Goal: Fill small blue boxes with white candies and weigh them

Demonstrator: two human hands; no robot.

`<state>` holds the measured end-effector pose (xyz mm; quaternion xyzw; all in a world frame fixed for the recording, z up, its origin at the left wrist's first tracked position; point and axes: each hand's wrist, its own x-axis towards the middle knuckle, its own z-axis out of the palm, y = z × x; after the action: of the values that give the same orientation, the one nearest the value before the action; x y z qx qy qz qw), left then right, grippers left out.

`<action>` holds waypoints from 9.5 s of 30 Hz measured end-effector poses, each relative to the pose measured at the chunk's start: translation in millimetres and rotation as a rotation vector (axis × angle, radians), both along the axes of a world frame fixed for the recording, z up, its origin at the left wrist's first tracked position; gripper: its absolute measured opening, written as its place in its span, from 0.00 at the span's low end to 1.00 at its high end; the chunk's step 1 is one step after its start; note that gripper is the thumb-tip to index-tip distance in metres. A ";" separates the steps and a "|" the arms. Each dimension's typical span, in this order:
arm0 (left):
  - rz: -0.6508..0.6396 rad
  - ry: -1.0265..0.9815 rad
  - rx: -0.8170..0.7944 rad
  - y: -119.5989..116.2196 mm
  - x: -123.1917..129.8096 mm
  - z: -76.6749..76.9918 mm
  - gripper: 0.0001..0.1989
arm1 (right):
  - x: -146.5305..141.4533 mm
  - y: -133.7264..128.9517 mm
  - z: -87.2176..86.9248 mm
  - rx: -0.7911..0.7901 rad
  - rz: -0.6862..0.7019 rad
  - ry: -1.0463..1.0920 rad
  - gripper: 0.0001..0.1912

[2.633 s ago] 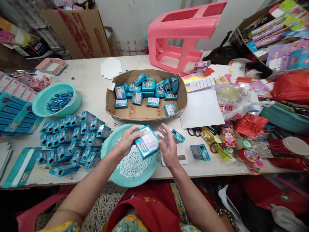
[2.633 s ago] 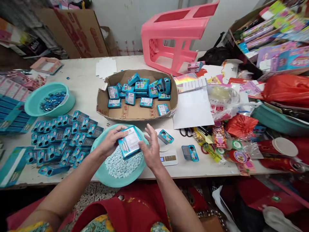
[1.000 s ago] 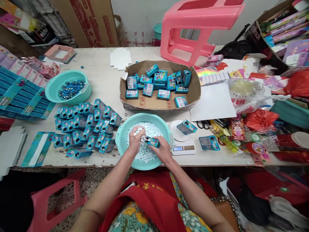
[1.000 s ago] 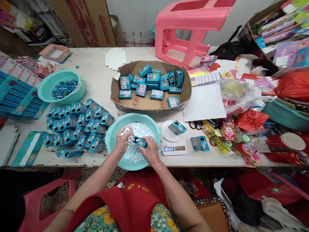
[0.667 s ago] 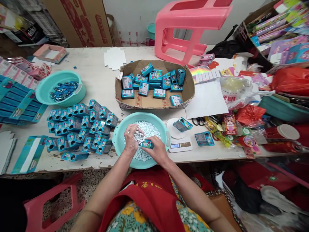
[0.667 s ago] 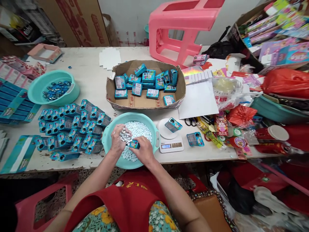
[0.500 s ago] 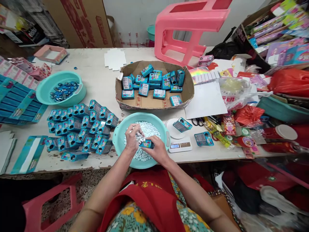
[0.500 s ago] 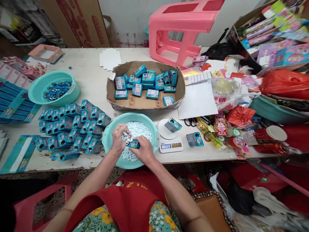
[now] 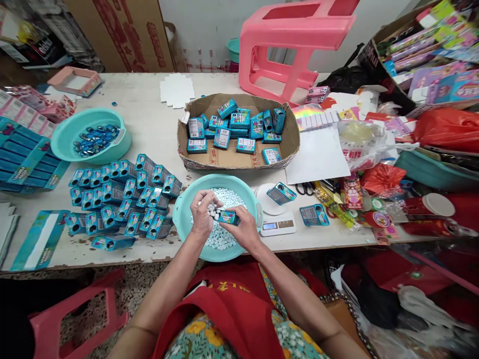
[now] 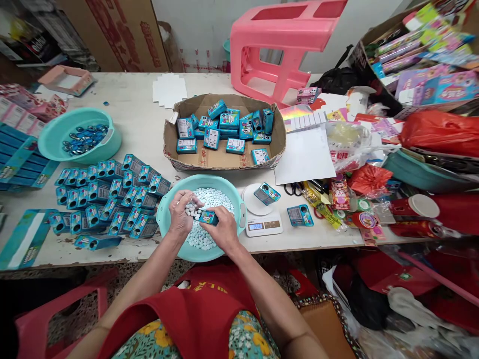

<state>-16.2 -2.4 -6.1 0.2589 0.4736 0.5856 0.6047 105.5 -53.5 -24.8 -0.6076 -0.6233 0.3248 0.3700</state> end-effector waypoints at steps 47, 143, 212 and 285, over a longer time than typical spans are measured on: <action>-1.202 1.469 0.614 -45.3 22.7 -96.9 0.16 | 52.3 12.3 -63.1 0.162 -0.388 0.210 0.17; -0.120 -0.127 -0.494 21.1 -14.5 -50.9 0.15 | 48.6 -0.6 -21.2 -0.158 -0.170 0.627 0.24; -0.803 0.999 0.360 -21.0 -36.4 30.9 0.16 | 26.7 -25.3 -16.2 -0.143 -0.048 0.390 0.22; -0.253 0.312 0.100 -31.8 -5.8 44.9 0.21 | 70.9 4.7 53.1 0.023 0.165 0.199 0.16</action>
<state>-22.0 -34.2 38.8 0.4334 0.4957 0.4807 0.5792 176.4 -48.8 28.3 -0.5146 -0.6351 0.4055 0.4090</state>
